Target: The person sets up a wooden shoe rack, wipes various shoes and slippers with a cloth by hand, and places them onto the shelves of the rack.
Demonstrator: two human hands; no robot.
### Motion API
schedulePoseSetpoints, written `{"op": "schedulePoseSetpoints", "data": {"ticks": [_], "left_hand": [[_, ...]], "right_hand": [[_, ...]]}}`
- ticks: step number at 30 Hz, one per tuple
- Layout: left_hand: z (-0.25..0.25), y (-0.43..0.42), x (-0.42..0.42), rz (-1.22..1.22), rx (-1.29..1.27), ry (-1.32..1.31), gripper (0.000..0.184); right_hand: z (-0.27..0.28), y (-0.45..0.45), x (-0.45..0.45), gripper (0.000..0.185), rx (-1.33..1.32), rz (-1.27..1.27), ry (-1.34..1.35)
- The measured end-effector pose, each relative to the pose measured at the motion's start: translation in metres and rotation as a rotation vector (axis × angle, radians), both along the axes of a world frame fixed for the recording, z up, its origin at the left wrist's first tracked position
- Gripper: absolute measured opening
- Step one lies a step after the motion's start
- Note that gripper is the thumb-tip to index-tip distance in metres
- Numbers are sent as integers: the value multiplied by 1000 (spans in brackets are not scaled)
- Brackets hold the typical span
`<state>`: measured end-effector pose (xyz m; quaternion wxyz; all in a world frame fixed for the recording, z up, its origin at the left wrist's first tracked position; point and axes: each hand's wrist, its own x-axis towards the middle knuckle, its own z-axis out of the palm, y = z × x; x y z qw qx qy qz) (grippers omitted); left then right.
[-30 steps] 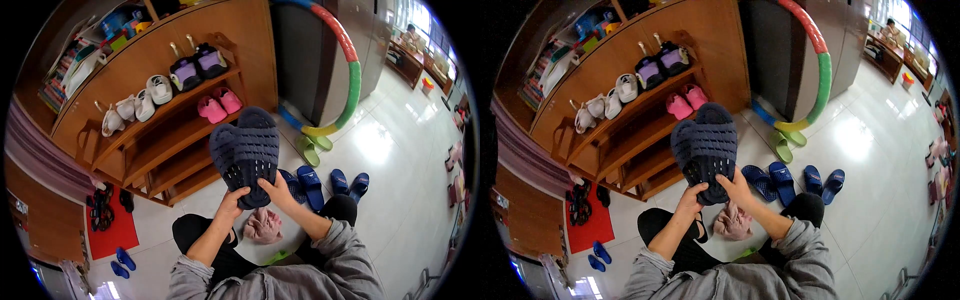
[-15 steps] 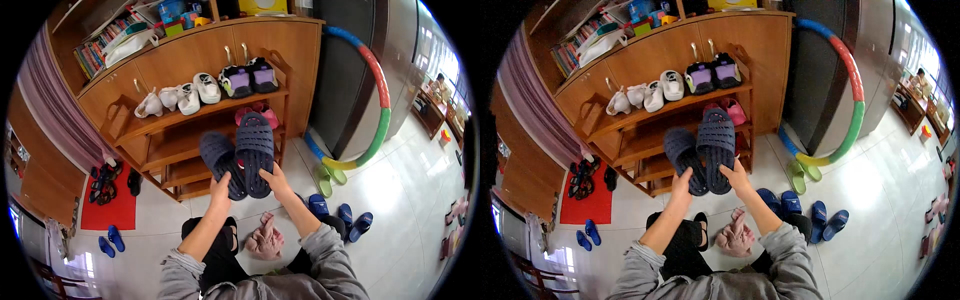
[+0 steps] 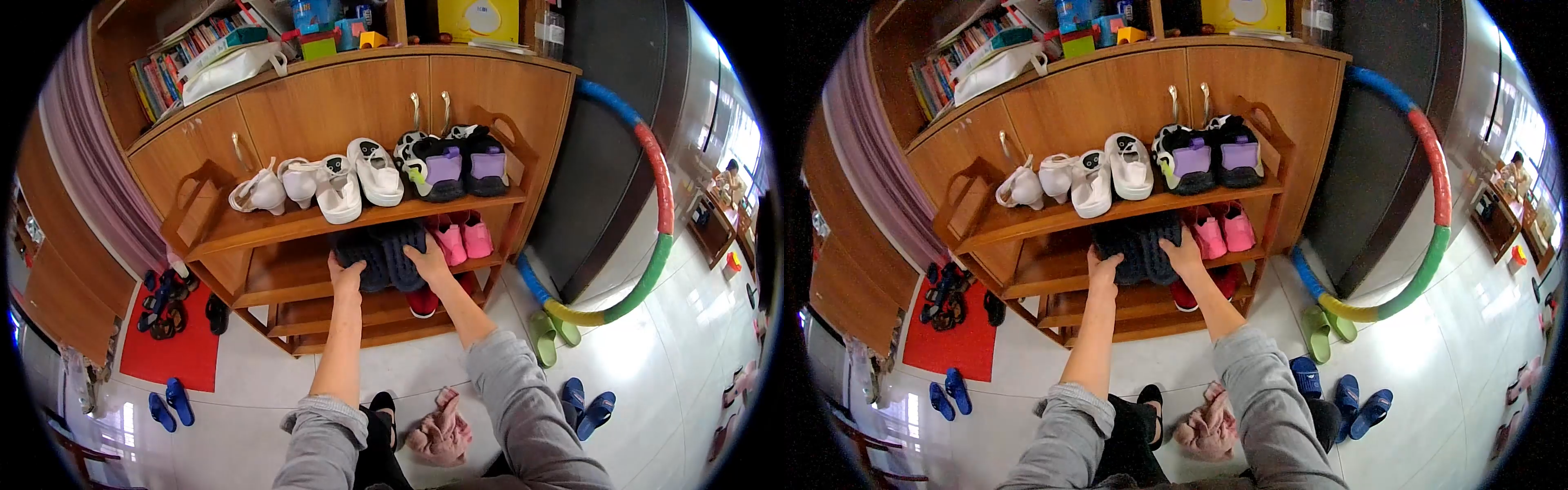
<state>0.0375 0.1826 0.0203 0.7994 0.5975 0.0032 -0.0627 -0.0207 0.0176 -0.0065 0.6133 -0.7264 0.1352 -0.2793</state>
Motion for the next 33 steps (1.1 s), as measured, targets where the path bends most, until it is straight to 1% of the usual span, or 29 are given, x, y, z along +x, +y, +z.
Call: {"op": "schedulePoseSetpoints", "data": {"ticks": [2,3,5,6,7,8,10,11,12,14,17,20,21,24,25,28,30,31,32,33], "left_hand": [[-11,0,17,-37,-30,-89,64],[-17,0,25,-55,-44,-132,64],[-9,5,23,72,278,-247,61],[-9,6,21,128,444,-303,59],[-28,3,32,357,612,-460,42],[-29,7,31,351,679,-461,42],[-25,17,32,349,799,-471,41],[-30,19,36,361,769,-494,38],[-32,22,36,356,824,-504,37],[-19,24,25,348,930,-528,36],[-18,19,10,535,1102,-916,36],[-15,10,-2,128,1136,-989,38],[-27,6,-5,227,1253,-1060,39],[-30,3,1,110,1179,-1019,37],[-19,4,-8,101,1267,-1033,38],[-22,7,-2,77,1349,-1092,37],[-13,7,-7,-1,1327,-1001,37],[-22,7,-3,115,1242,-1216,36],[-31,-6,-11,30,1236,-1249,35],[-31,4,1,-20,1253,-1194,36]], "right_hand": [[-14,-5,18,63,-181,-102,8],[-22,-9,24,65,-230,-128,104],[9,6,11,68,-322,-179,302],[23,13,6,68,-355,-205,349],[35,22,0,68,-383,-230,399],[36,27,-2,67,-410,-254,445],[25,30,-1,65,-510,-362,365],[23,33,0,63,-562,-414,319],[21,34,1,62,-534,-435,360],[27,39,1,59,-480,-478,436],[24,43,3,55,-587,-491,406],[9,55,-5,55,-909,-494,192],[2,58,-10,51,-986,-452,109],[-11,47,-6,46,-1057,-330,40],[-11,46,-3,44,-1078,-349,14],[-3,49,-1,42,-1045,-334,82],[-2,52,0,38,-996,-324,125],[5,52,-10,45,-950,-271,214],[0,42,-37,44,-893,-361,133],[6,37,-31,44,-786,-188,-4]]}}
